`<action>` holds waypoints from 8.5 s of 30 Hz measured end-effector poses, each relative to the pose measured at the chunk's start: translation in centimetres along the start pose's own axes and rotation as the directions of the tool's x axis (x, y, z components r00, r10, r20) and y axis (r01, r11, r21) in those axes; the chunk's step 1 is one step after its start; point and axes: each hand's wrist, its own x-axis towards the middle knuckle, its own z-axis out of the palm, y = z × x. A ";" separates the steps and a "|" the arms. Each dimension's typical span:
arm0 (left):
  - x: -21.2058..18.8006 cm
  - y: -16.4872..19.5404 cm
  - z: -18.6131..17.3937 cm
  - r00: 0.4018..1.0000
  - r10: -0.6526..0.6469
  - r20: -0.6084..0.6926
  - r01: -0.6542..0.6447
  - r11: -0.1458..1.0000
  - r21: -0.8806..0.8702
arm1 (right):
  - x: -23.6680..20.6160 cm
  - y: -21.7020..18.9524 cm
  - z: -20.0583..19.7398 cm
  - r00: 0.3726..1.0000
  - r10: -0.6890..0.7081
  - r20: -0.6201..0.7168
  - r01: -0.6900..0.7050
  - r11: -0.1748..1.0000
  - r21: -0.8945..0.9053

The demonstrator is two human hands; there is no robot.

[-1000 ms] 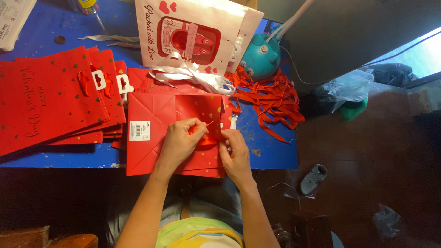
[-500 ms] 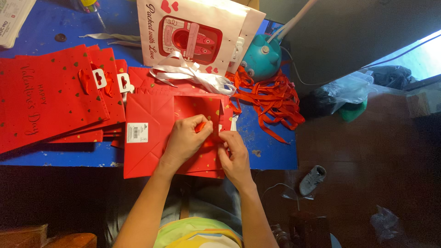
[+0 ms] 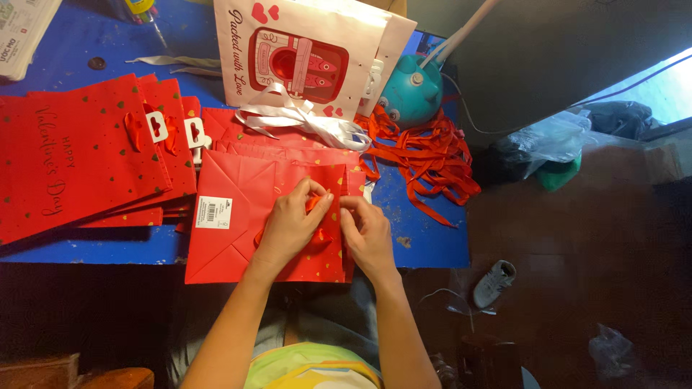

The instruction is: The person sits at a table and attaches red ribbon handles to red Valentine's Day paper gift bags, threading the ribbon ends through the punched holes and knotting them by hand. Finished bags are stacked on the table as the person works through them one at a time.

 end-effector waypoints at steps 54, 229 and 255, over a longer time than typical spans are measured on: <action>0.0 1.6 -1.4 0.976 -0.196 0.096 0.191 0.980 0.063 | -0.8 0.0 2.2 0.847 -0.479 -0.231 0.404 0.863 -0.304; -3.3 0.4 3.9 0.966 0.257 0.025 -0.219 0.765 0.606 | 4.4 8.0 -0.7 0.958 -0.030 -0.285 0.064 0.992 0.111; -1.6 -0.5 2.6 0.967 -0.242 0.076 0.195 0.520 -0.832 | -3.0 2.8 -2.7 0.956 -0.276 -0.097 0.285 0.954 0.097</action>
